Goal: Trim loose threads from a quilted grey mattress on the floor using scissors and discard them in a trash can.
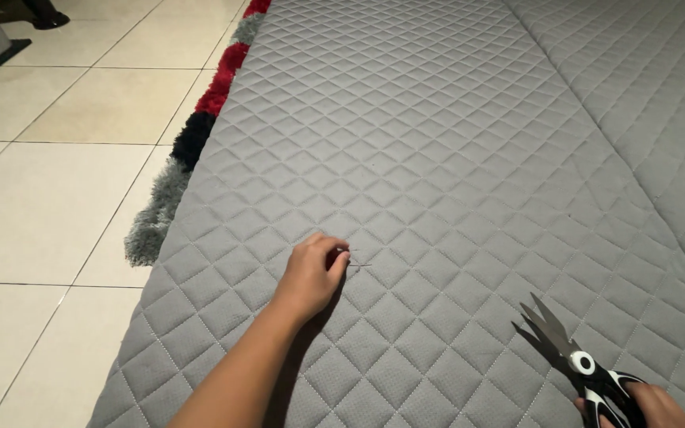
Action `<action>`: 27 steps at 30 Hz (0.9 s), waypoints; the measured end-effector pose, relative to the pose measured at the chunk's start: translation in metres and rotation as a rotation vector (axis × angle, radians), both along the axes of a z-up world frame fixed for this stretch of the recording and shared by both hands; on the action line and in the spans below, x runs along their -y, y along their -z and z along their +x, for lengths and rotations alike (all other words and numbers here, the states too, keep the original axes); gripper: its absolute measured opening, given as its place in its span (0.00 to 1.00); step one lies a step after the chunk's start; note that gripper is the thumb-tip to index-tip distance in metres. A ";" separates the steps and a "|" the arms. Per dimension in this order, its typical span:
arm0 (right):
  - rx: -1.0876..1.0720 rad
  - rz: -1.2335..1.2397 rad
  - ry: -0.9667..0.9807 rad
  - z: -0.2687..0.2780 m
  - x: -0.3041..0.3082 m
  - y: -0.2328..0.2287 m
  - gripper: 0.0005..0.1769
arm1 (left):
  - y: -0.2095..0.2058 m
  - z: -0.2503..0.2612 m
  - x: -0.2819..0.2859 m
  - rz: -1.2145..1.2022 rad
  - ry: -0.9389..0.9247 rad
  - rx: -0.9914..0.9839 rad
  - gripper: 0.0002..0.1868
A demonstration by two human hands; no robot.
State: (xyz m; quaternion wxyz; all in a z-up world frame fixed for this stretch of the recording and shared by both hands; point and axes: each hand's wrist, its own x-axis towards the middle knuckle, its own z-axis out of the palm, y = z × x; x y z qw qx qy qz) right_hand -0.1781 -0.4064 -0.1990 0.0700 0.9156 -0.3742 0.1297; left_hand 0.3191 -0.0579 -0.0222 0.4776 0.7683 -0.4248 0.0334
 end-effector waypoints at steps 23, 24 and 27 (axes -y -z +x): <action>-0.417 0.099 0.274 0.006 0.000 -0.020 0.48 | 0.004 0.014 0.009 0.139 0.095 0.029 0.06; -0.455 0.095 0.262 0.002 0.008 -0.013 0.49 | 0.002 0.014 0.008 0.130 0.095 0.048 0.07; -0.441 0.113 0.228 -0.001 0.011 -0.016 0.50 | -0.002 0.006 0.001 0.157 0.121 0.038 0.10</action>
